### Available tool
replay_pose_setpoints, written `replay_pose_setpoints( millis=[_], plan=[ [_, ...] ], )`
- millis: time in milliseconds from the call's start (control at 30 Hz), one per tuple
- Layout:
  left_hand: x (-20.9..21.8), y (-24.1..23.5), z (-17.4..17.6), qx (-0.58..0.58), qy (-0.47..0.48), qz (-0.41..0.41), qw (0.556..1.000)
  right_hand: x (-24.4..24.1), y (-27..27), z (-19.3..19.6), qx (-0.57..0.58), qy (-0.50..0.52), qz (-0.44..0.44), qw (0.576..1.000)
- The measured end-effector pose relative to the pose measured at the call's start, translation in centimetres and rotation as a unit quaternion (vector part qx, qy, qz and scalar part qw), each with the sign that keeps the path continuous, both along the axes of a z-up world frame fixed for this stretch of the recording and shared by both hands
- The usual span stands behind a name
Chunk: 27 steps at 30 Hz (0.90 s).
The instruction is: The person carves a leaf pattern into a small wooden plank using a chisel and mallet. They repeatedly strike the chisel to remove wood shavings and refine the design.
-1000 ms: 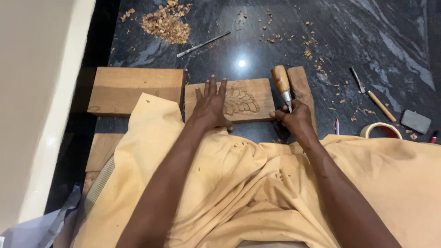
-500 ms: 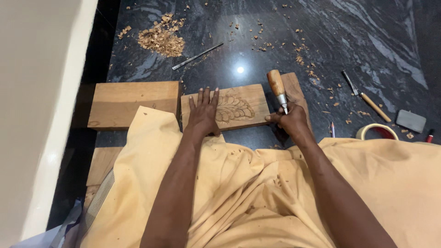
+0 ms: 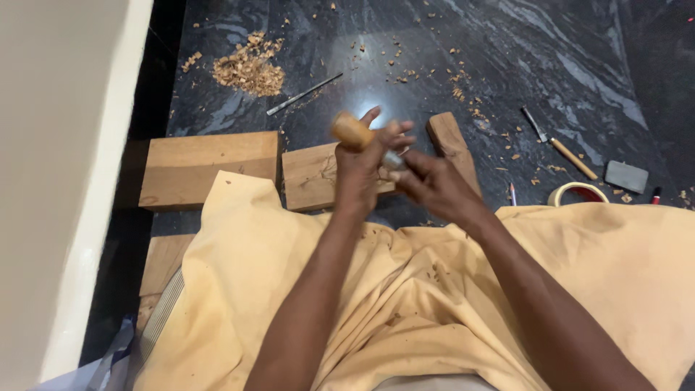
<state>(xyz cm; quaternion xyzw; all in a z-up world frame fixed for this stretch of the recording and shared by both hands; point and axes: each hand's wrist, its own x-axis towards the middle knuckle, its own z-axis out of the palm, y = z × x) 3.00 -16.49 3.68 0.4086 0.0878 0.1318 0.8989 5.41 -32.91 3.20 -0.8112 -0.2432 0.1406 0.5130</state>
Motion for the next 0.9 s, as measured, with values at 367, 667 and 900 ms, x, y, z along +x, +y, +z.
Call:
replay_pose_setpoints(
  millis=[367,667,900],
  plan=[
    [4.6,1.8,5.0,0.171,-0.041,0.132,0.975,3.9,-11.3,-2.2,-0.363,0.056,-0.179,0.913],
    [6.5,2.7,1.3,0.198,-0.082,0.102,0.971,4.2,-6.9,-5.4,-0.435,0.048,-0.12,0.891],
    [10.2,-5.4,0.6,0.376,-0.152,0.062,0.912,6.3,-10.3,-8.0,-0.069,0.277,-0.267,0.921]
  ],
)
